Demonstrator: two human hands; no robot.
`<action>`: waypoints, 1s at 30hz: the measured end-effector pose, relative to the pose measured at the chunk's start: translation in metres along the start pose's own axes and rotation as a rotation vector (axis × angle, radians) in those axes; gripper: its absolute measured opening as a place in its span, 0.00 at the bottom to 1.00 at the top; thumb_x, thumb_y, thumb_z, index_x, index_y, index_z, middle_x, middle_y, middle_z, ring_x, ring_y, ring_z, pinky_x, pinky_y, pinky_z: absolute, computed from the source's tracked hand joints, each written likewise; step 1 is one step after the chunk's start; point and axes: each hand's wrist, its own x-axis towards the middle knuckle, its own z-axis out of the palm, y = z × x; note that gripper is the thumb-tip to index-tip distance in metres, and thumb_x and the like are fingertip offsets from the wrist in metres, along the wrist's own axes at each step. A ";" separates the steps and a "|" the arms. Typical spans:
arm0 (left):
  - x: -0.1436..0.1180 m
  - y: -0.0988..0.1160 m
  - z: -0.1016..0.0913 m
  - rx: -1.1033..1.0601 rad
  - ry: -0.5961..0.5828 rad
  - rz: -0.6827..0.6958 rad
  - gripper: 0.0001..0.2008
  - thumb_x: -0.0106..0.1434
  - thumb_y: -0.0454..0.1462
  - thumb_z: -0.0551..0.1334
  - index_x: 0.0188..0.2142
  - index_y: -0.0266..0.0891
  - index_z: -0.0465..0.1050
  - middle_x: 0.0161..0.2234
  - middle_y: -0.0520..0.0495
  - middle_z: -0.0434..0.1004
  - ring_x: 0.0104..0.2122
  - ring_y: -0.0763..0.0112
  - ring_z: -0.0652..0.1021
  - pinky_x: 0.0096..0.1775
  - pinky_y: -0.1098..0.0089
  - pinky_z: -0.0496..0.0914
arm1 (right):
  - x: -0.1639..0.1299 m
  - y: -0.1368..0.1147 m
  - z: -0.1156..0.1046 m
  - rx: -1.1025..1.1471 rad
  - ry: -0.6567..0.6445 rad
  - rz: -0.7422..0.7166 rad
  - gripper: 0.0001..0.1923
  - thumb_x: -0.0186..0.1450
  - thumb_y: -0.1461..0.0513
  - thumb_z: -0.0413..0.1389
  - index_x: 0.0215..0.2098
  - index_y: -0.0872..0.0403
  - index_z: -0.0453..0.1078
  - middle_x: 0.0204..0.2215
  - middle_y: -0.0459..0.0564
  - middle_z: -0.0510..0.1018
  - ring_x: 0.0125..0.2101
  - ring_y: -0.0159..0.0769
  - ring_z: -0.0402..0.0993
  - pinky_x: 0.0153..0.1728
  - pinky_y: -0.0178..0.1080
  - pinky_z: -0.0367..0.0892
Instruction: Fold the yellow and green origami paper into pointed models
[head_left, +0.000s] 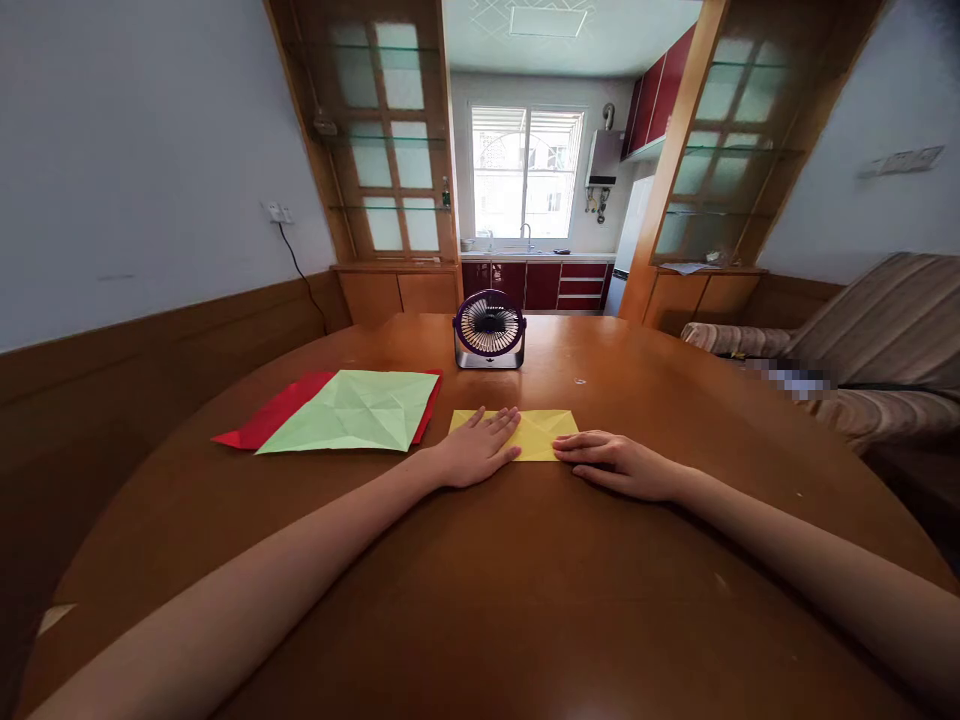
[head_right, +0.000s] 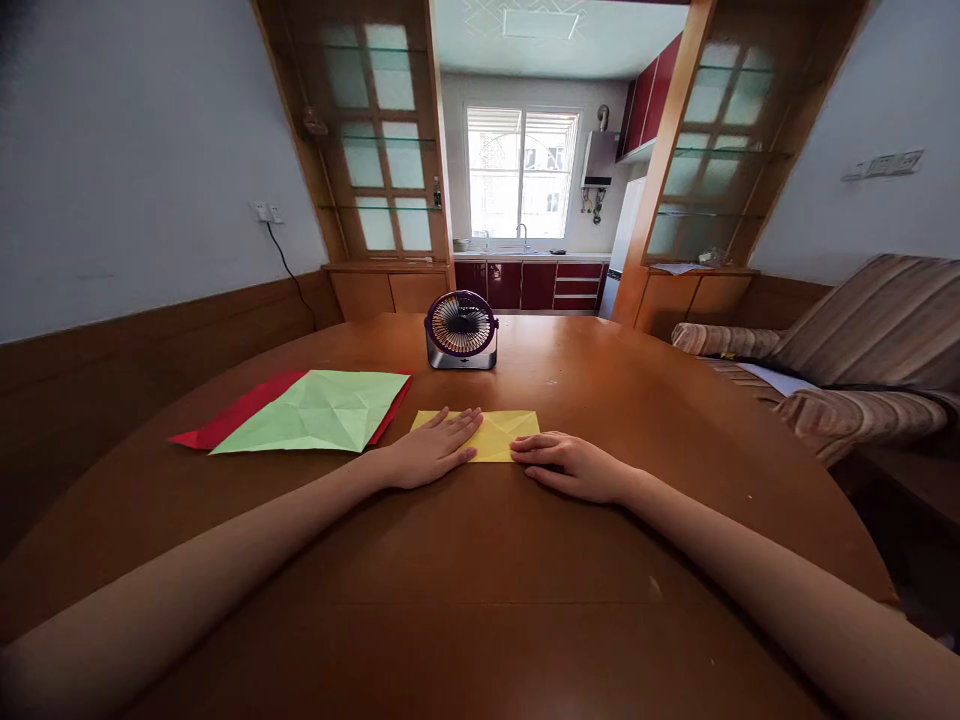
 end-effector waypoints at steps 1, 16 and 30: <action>-0.003 -0.001 -0.001 0.010 0.002 -0.005 0.34 0.72 0.51 0.35 0.69 0.30 0.38 0.69 0.39 0.36 0.68 0.66 0.42 0.65 0.58 0.35 | 0.000 0.000 0.000 -0.001 -0.001 -0.001 0.20 0.71 0.58 0.49 0.61 0.49 0.64 0.58 0.53 0.69 0.59 0.41 0.65 0.60 0.47 0.62; -0.051 -0.029 0.007 0.228 0.201 0.000 0.29 0.73 0.48 0.38 0.65 0.37 0.55 0.66 0.41 0.54 0.66 0.61 0.54 0.65 0.56 0.35 | -0.001 0.001 0.000 0.016 0.007 -0.008 0.20 0.71 0.59 0.50 0.61 0.48 0.64 0.58 0.52 0.70 0.59 0.41 0.65 0.61 0.49 0.61; -0.089 -0.045 -0.012 0.406 0.397 0.369 0.16 0.72 0.39 0.50 0.47 0.39 0.75 0.45 0.47 0.79 0.49 0.63 0.76 0.59 0.57 0.59 | 0.000 -0.002 0.000 0.055 0.019 0.021 0.19 0.71 0.58 0.51 0.59 0.48 0.66 0.57 0.52 0.71 0.59 0.41 0.65 0.60 0.48 0.63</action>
